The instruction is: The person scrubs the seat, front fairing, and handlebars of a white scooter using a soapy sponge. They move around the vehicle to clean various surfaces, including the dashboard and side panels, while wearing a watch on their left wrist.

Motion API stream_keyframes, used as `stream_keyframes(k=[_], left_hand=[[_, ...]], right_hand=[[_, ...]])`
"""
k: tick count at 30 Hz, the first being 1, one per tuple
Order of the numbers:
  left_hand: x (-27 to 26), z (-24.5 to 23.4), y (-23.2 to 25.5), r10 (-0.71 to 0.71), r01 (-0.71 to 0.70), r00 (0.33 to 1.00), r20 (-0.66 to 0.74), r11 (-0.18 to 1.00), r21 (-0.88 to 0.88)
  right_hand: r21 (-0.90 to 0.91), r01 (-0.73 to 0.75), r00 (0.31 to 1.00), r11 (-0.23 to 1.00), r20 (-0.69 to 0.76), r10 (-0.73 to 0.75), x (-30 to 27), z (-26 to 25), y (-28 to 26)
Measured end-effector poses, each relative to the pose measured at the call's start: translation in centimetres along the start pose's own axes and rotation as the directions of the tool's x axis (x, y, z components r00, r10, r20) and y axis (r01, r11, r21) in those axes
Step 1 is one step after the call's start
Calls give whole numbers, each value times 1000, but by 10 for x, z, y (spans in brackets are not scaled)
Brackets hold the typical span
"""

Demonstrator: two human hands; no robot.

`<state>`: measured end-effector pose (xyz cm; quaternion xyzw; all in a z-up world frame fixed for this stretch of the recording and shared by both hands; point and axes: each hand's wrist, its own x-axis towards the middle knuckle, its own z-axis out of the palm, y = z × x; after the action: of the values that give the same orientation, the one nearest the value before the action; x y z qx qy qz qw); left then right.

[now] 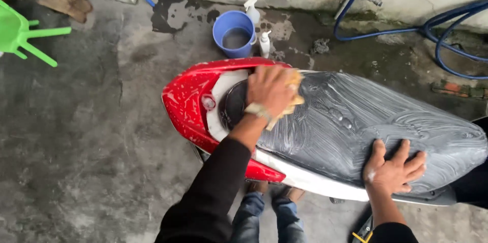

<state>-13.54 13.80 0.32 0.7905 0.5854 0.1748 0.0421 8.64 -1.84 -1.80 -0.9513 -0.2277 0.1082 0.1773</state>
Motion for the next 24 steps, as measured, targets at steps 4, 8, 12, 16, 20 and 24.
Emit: stream_keyframes(k=[4,8,12,16,20,24], left_hand=[[19,-40,7,291,-270,931,221,955,-121],[50,-41,-67,64,-154,978,196,859,488],[59,-28,-113,-204,156,930,304,972,176],[85,-10,-47,-36,72,858,513,996,-50],[88,-26,-42,100,-110,811,577,994,-18],[65,-33,-87,-142,26,820,555,977,212]], right_hand=[[33,-10,1000,999,10,10,-2,-1,-4],[37,7,1000,999,-25,-6,0,-3,-3],[-1,41,997,999,-69,-41,3,5,5],[-18,18,1000,1000,-12,-19,4,4,-2],[18,-6,1000,1000,0,6,6,3,-2],[-21,-27,1000,999,13,27,9,7,8]])
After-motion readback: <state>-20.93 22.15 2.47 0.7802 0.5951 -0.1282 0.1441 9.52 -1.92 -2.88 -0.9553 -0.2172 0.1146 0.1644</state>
